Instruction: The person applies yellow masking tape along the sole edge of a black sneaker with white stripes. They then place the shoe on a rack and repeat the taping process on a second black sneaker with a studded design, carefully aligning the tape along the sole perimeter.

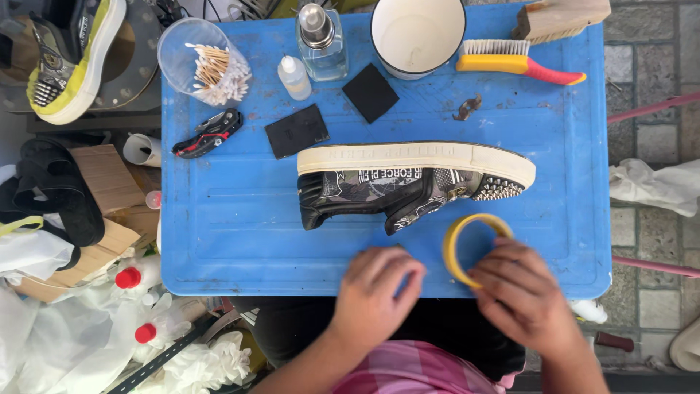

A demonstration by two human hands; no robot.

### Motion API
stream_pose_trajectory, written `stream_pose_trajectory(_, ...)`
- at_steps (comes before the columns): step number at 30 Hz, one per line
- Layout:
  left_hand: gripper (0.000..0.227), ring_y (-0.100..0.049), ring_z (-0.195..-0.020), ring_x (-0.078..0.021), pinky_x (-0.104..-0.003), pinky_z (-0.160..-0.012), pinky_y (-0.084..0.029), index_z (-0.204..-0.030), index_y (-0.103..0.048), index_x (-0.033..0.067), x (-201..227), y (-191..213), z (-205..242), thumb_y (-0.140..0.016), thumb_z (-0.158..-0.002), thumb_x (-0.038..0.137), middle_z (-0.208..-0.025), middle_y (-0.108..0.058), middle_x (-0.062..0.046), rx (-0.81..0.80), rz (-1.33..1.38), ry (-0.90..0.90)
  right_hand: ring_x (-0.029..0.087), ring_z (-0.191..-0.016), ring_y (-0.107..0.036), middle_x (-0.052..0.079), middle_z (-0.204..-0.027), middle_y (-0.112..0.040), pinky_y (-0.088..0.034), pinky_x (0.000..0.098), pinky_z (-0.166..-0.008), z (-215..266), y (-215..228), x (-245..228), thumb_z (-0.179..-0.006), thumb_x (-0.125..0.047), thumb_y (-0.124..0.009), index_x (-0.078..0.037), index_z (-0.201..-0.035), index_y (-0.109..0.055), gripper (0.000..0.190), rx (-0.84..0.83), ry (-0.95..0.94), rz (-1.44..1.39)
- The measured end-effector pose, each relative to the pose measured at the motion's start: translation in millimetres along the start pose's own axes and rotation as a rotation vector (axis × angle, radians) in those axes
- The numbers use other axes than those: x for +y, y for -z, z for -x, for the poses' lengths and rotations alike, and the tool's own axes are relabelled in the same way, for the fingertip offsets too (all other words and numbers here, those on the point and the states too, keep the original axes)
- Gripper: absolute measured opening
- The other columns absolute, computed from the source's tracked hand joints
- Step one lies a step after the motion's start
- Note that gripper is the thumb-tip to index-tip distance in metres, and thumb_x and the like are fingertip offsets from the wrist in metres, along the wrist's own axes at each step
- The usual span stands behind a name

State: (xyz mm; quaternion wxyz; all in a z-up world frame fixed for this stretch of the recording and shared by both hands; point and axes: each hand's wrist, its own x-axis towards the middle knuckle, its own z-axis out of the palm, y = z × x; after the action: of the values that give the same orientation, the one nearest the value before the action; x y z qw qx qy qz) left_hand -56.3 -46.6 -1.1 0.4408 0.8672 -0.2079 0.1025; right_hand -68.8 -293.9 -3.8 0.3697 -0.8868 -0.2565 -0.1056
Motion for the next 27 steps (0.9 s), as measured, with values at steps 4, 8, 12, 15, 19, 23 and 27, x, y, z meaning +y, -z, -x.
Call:
stream_pose_trajectory(4,0.026,-0.064,-0.089,-0.0277,-0.04,-0.08,-0.053,-0.106,-0.073,0.0034,-9.3,14.9,-5.7,-0.08,-0.082,0.011,-0.105,-0.065,-0.011,-0.01,-0.126,0.102,0.033,-0.112,-0.063,0.007,-0.106,-0.07,-0.046,0.051,-0.113,3.0,28.3,12.9,-0.069,-0.005,-0.076,-0.007,-0.097,-0.073,0.028,0.007,-0.102,0.162)
stream_pose_trajectory(8,0.02,-0.065,-0.09,-0.0254,-0.039,-0.08,-0.054,-0.105,-0.074,0.0049,-8.6,15.0,-6.0,-0.078,-0.086,0.01,-0.105,-0.065,-0.008,-0.054,-0.108,0.115,0.033,-0.122,-0.063,0.009,-0.117,-0.069,-0.043,0.0538,-0.119,-0.6,42.3,18.3,-0.07,-0.002,-0.074,-0.009,-0.102,-0.074,0.033,0.042,-0.194,0.299)
stream_pose_trajectory(12,0.016,-0.065,-0.089,-0.0247,-0.038,-0.079,-0.055,-0.101,-0.074,0.0048,-6.1,13.8,-7.0,-0.078,-0.086,0.008,-0.102,-0.065,-0.008,-0.093,-0.099,0.153,0.037,-0.119,-0.063,0.013,-0.119,-0.069,-0.045,0.0541,-0.114,-3.7,43.2,16.5,-0.07,0.002,-0.072,-0.007,-0.105,-0.074,0.037,0.146,-0.201,0.387)
stream_pose_trajectory(15,0.017,-0.065,-0.088,-0.0247,-0.039,-0.078,-0.055,-0.101,-0.074,0.0041,-5.9,16.5,-8.3,-0.078,-0.085,0.007,-0.1,-0.066,-0.006,-0.141,-0.098,0.123,0.034,-0.111,-0.061,0.011,-0.116,-0.069,-0.048,0.0481,-0.105,0.5,35.9,9.7,-0.074,0.001,-0.073,-0.006,-0.107,-0.072,0.034,0.222,-0.164,0.331)
stream_pose_trajectory(19,0.021,-0.069,-0.088,-0.0214,-0.035,-0.077,-0.056,-0.103,-0.076,0.0073,-11.6,32.2,-8.5,-0.077,-0.082,0.003,-0.102,-0.068,-0.004,-0.237,0.035,0.08,0.028,-0.101,-0.063,0.009,-0.108,-0.071,-0.048,0.0412,-0.09,6.3,20.7,2.3,-0.076,0.001,-0.078,-0.005,-0.103,-0.071,0.028,0.26,-0.102,0.207)
stream_pose_trajectory(23,0.016,-0.067,-0.088,-0.0207,-0.036,-0.079,-0.055,-0.099,-0.074,0.0079,-14.2,29.0,-6.1,-0.078,-0.083,0.006,-0.101,-0.067,-0.002,-0.22,-0.017,0.026,0.028,-0.097,-0.064,0.008,-0.102,-0.07,-0.049,0.0407,-0.089,7.0,11.1,-0.6,-0.075,0.001,-0.079,-0.005,-0.1,-0.071,0.026,0.25,-0.1,0.162)
stream_pose_trajectory(27,0.014,-0.061,-0.092,-0.0231,-0.04,-0.084,-0.049,-0.102,-0.068,0.0075,-18.3,16.5,-6.3,-0.073,-0.09,0.011,-0.106,-0.063,-0.003,-0.26,-0.231,-0.102,0.026,-0.094,-0.065,0.008,-0.1,-0.07,-0.05,0.0396,-0.087,6.0,9.0,-3.1,-0.077,0.002,-0.078,-0.004,-0.099,-0.07,0.024,0.251,-0.112,0.109)
